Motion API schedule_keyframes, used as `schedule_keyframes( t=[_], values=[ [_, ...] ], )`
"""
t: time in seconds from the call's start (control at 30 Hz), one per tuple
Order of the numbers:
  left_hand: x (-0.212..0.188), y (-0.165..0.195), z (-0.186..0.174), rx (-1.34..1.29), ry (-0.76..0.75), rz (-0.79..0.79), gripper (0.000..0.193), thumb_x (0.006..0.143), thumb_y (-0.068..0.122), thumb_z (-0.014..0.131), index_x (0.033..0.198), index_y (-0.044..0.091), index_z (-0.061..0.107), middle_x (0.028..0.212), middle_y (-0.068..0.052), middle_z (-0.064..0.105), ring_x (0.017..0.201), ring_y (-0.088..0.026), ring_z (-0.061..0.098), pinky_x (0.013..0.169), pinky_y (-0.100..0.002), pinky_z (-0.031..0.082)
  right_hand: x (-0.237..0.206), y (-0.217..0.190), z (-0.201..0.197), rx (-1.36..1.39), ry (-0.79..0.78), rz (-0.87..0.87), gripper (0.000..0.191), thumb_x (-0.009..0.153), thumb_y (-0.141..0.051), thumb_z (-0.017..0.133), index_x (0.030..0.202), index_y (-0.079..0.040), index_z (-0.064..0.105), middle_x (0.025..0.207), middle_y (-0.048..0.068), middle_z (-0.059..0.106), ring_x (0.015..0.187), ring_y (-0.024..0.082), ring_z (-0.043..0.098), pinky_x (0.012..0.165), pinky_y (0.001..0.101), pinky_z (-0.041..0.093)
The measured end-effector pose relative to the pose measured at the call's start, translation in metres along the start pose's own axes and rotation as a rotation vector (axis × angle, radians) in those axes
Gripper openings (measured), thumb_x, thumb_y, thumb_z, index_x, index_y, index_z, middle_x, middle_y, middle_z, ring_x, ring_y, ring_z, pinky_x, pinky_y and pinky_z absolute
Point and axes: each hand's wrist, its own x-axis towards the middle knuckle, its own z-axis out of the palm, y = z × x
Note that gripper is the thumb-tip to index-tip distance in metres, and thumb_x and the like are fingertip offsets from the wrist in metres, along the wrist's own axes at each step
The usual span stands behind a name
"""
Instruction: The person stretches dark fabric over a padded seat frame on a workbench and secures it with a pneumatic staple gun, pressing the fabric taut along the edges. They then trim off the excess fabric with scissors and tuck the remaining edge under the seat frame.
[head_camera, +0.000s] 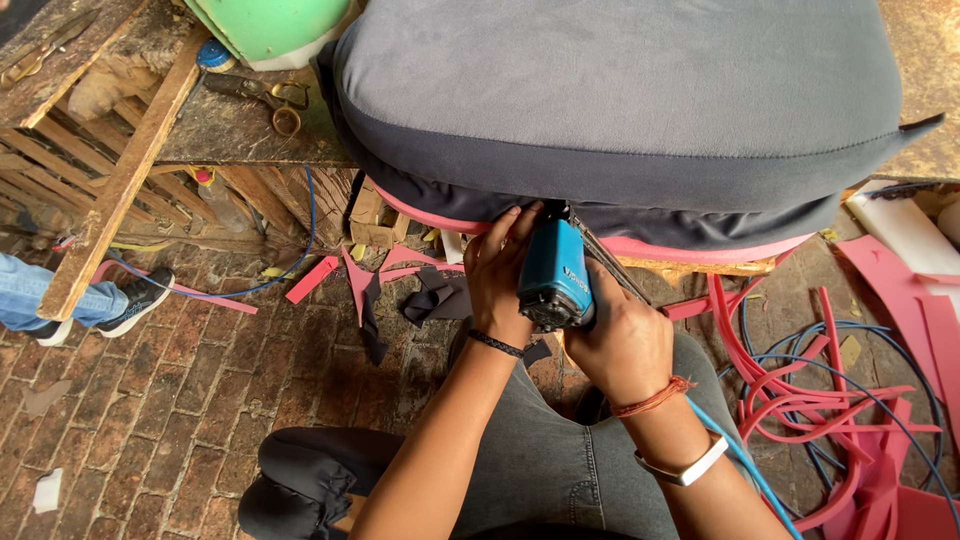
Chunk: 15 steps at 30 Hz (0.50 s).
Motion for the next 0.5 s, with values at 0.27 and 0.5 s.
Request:
schedule_keyframes(
  t=[0.27, 0.5],
  values=[
    [-0.001, 0.010, -0.012, -0.053, -0.046, -0.044, 0.055, 0.088, 0.012, 0.062, 0.143, 0.019, 0.061, 0.155, 0.002, 0.057, 0.145, -0.025, 0.046, 0.118, -0.049, 0.034, -0.015, 0.028, -0.005, 0.116, 0.056, -0.022, 0.065, 0.065, -0.012, 0.075, 0.129, -0.008, 0.065, 0.081, 0.021, 0.072, 0.071, 0.038, 0.071, 0.066, 0.0463, 0.057],
    [0.009, 0.085, 0.021, 0.033, -0.012, -0.113, 0.072, 0.078, 0.019, 0.063, 0.149, 0.026, 0.056, 0.150, -0.019, 0.044, 0.122, -0.040, 0.044, 0.103, -0.053, 0.034, -0.048, 0.080, -0.029, 0.255, 0.159, 0.122, 0.047, 0.068, -0.007, 0.072, 0.115, -0.005, 0.070, 0.086, 0.021, 0.072, 0.081, 0.037, 0.073, 0.070, 0.0408, 0.057]
  ],
)
